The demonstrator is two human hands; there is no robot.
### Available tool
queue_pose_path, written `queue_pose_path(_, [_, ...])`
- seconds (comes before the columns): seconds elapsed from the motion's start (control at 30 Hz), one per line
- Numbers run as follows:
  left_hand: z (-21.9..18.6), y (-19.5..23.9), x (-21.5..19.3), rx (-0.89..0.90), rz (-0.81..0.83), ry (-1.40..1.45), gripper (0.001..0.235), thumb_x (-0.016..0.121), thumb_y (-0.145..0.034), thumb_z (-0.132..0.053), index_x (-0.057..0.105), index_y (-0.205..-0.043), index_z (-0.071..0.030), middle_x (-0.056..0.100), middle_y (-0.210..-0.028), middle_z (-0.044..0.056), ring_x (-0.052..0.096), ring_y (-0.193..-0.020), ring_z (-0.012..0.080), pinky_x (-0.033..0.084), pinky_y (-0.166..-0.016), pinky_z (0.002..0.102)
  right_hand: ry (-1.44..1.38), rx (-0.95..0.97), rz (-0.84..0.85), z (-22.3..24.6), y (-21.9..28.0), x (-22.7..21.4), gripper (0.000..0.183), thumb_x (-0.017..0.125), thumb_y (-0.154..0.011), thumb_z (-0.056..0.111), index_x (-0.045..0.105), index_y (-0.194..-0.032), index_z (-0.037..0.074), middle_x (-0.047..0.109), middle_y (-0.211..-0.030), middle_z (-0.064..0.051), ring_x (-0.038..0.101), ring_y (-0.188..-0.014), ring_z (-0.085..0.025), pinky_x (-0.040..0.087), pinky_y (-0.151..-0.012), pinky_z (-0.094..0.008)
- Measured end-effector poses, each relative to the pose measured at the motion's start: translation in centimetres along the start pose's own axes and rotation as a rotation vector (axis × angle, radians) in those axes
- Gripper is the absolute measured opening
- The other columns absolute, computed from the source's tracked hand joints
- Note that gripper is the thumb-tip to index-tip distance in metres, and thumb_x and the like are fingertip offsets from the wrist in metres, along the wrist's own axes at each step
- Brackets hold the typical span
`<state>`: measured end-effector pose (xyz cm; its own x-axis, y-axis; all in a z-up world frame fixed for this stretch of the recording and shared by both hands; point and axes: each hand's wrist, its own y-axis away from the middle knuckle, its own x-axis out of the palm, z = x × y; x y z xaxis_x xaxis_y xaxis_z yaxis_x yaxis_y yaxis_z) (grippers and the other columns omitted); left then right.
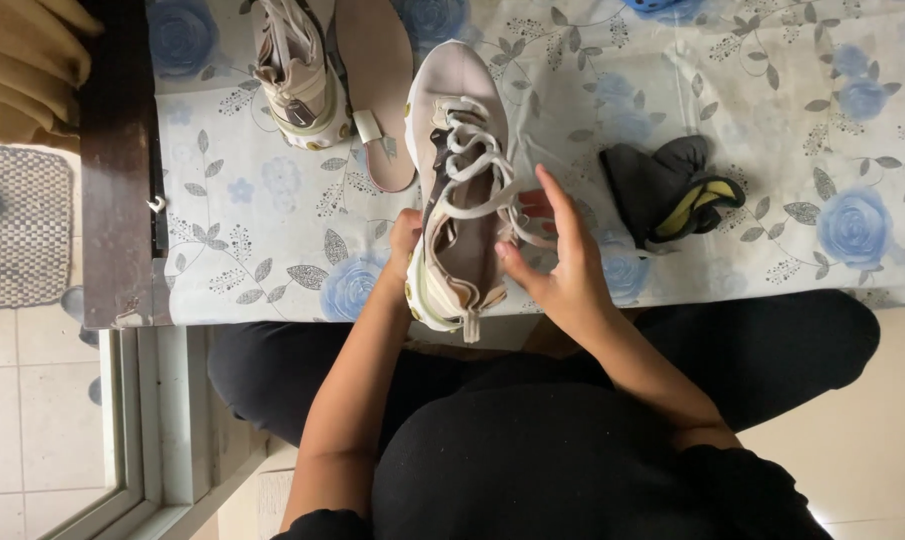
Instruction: The person cleans a white sneaker on a table using a yellow toothbrush and a dark cloth. They scrub the shoe's surface and then wipe it with the cloth, repeating the process with a green brush later.
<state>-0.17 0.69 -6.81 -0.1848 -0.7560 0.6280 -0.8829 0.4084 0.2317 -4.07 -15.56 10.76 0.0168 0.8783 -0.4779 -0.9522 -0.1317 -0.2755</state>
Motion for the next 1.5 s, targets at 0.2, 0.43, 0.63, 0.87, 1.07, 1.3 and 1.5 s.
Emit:
queue_pose_path(0.2, [0.4,0.1,-1.4,-0.008,0.021,0.070,0.048,0.054,-0.071,-0.031,0.044,-0.106,0.000,0.052,-0.073,0.018,0.051,-0.064,0.0266,0.044,-0.062,0.037,-0.019,-0.009,0.006,0.8,0.7,0.3,0.073,0.071,-0.075,0.013,0.033,-0.136,0.004,0.051,-0.116,-0.019,0.053,-0.105,-0.032,0.044,-0.088,-0.040])
queue_pose_path(0.43, [0.1,-0.7,-2.4,-0.017,0.070,0.149,0.036,0.049,-0.070,-0.029,0.055,-0.087,0.001,0.051,-0.053,0.016,0.049,-0.046,0.0237,0.043,-0.049,0.032,0.140,-0.292,-0.239,-1.0,1.0,-0.1,0.037,0.082,-0.066,0.019,0.050,-0.080,0.007,0.037,-0.123,-0.017,0.043,-0.117,-0.037,0.038,-0.098,-0.041])
queue_pose_path(0.63, [-3.8,0.8,3.2,0.069,0.070,-0.115,0.042,0.053,-0.070,-0.026,0.054,-0.102,0.002,0.051,-0.060,0.009,0.050,-0.056,0.0180,0.042,-0.053,0.027,0.366,-0.291,-0.076,-0.8,-0.1,0.8,0.035,0.082,-0.056,0.017,0.064,-0.083,0.003,0.042,-0.123,-0.021,0.039,-0.115,-0.047,0.033,-0.094,-0.057])
queue_pose_path(0.87, [-4.1,1.5,4.3,0.140,-0.022,-0.176,0.066,0.058,-0.064,-0.027,0.045,-0.123,-0.001,0.050,-0.084,0.009,0.050,-0.077,0.0190,0.042,-0.068,0.027,0.659,-0.381,-0.215,-1.4,0.3,-1.4,0.013,0.074,-0.070,0.006,0.062,-0.070,0.002,0.050,-0.123,-0.015,0.046,-0.112,-0.037,0.037,-0.090,-0.053])
queue_pose_path(1.07, [-5.5,1.9,5.2,0.154,-0.019,-0.258,0.062,0.061,-0.065,-0.029,0.047,-0.119,0.000,0.052,-0.092,0.012,0.048,-0.085,0.0219,0.041,-0.074,0.032,0.843,-0.479,-0.246,-4.1,0.7,-1.8,0.015,0.072,-0.071,0.006,0.059,-0.067,0.010,0.058,-0.113,-0.009,0.055,-0.103,-0.032,0.039,-0.083,-0.052])
queue_pose_path(1.3, [-7.1,1.0,4.1,0.046,0.098,-0.505,0.076,0.060,-0.072,-0.034,0.031,-0.136,-0.004,0.046,-0.122,0.022,0.043,-0.111,0.0308,0.038,-0.092,0.045,0.539,-0.026,0.303,-5.1,-1.2,-6.4,0.013,0.068,-0.071,0.014,0.067,-0.081,0.006,0.059,-0.109,-0.014,0.055,-0.100,-0.039,0.046,-0.081,-0.049])
queue_pose_path(1.5, [-14.4,2.8,9.4,-0.301,0.148,-0.964,0.110,0.065,-0.062,-0.054,0.008,-0.142,-0.005,0.039,-0.126,0.036,0.038,-0.119,0.0485,0.032,-0.100,0.053,0.319,-0.154,0.168,-8.6,-9.7,-10.8,0.021,0.049,-0.094,0.000,0.065,-0.107,0.003,0.062,-0.105,-0.014,0.055,-0.103,-0.035,0.041,-0.087,-0.044])
